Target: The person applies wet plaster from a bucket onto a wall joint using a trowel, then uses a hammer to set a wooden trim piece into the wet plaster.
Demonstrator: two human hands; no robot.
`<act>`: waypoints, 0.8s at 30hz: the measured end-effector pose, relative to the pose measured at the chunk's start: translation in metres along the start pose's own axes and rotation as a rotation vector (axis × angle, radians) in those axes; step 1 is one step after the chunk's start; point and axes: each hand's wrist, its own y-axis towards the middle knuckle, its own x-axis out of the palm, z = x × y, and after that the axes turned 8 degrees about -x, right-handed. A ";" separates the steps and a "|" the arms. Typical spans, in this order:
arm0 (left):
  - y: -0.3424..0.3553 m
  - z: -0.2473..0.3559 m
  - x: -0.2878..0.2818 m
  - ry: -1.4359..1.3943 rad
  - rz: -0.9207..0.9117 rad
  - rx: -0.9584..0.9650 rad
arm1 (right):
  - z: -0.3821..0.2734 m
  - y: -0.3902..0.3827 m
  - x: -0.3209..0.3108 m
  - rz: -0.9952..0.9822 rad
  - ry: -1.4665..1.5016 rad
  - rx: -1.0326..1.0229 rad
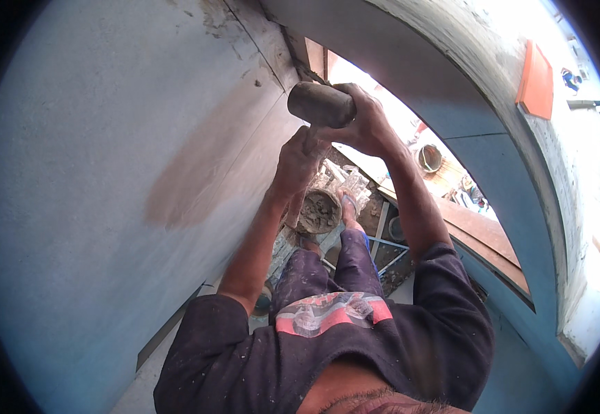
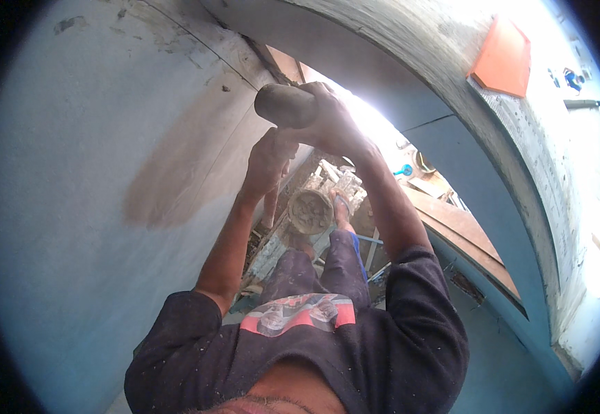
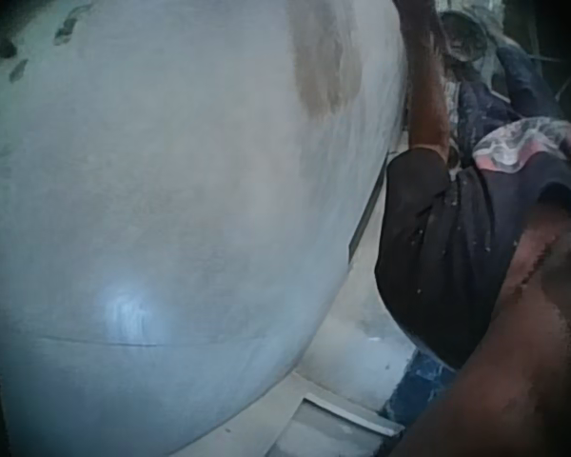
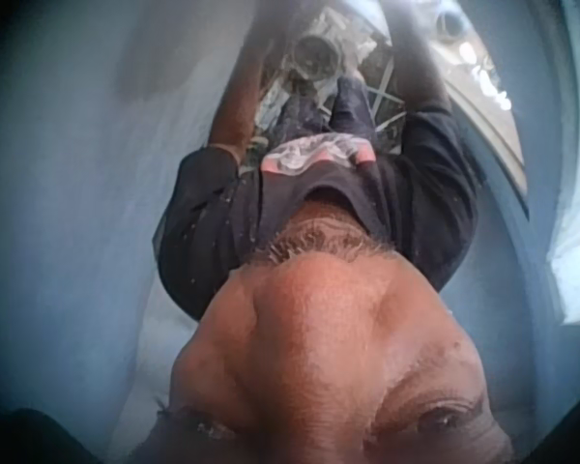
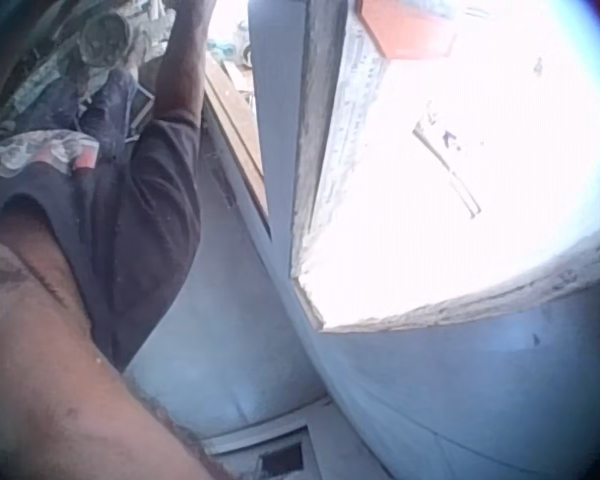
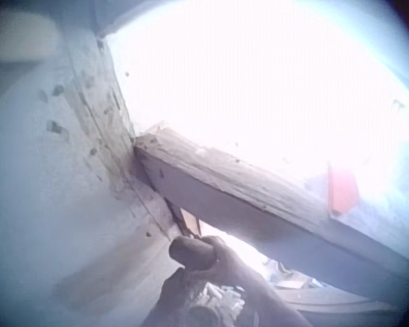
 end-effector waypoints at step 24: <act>0.074 -0.008 0.025 -0.946 -0.373 -0.024 | 0.030 -0.017 0.019 0.364 0.885 0.053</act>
